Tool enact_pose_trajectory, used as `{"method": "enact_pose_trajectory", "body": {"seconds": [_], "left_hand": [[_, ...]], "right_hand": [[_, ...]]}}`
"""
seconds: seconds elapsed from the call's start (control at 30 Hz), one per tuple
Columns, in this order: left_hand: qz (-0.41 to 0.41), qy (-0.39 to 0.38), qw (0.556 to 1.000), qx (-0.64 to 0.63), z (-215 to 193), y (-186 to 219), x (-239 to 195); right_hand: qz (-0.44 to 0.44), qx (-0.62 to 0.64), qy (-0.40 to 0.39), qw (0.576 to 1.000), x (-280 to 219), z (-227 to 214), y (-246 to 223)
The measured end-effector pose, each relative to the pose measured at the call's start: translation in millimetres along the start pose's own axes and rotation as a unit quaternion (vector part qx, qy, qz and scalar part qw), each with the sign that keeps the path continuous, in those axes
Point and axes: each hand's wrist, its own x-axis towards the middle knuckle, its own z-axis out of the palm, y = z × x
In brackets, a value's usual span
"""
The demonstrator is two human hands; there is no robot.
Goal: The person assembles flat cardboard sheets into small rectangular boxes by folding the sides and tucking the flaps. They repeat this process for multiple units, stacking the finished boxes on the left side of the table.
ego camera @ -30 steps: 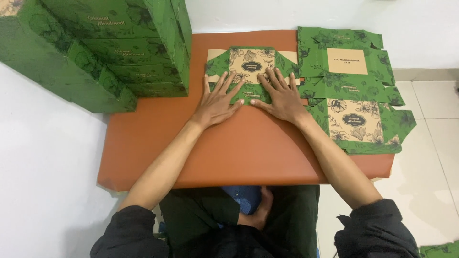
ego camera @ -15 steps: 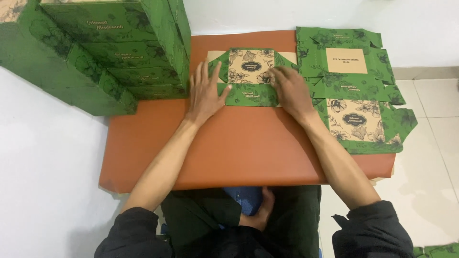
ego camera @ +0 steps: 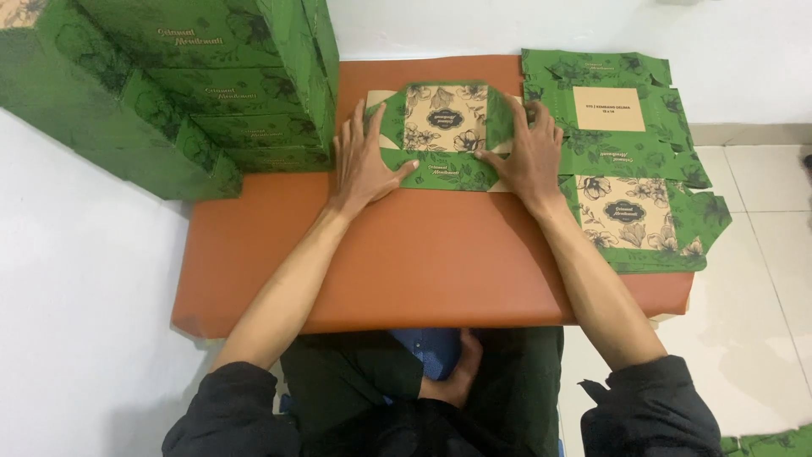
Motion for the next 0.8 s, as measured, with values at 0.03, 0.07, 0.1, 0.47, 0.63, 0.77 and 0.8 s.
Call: {"method": "enact_pose_trajectory", "body": {"seconds": [0.03, 0.07, 0.1, 0.47, 0.63, 0.77, 0.8], "left_hand": [[0.007, 0.009, 1.0, -0.018, -3.9, 2.4, -0.1], [0.007, 0.01, 1.0, -0.017, 5.7, -6.4, 3.3], [0.028, 0.047, 0.997, -0.061, 16.4, -14.4, 6.2], [0.077, 0.166, 0.977, -0.112, 12.6, -22.6, 10.8], [0.161, 0.148, 0.966, -0.141, -4.3, -12.1, 14.0], [0.194, 0.081, 0.965, -0.157, 1.1, -24.3, 6.2], [0.192, 0.048, 0.97, -0.144, -1.7, -23.4, 3.5]], "right_hand": [[-0.015, 0.04, 0.046, 0.998, 1.2, -4.4, -5.1], [-0.015, 0.041, 0.047, 0.998, 3.4, 0.0, -1.8], [-0.029, 0.127, 0.063, 0.989, 4.2, 3.9, 2.4], [-0.075, 0.145, 0.159, 0.974, -1.4, -12.4, 13.7], [-0.138, 0.164, 0.08, 0.973, -6.2, -20.6, 8.5], [-0.134, 0.163, -0.013, 0.977, -11.7, -36.7, -8.9], [-0.151, 0.186, -0.039, 0.97, -10.4, -43.4, -13.0]]}}
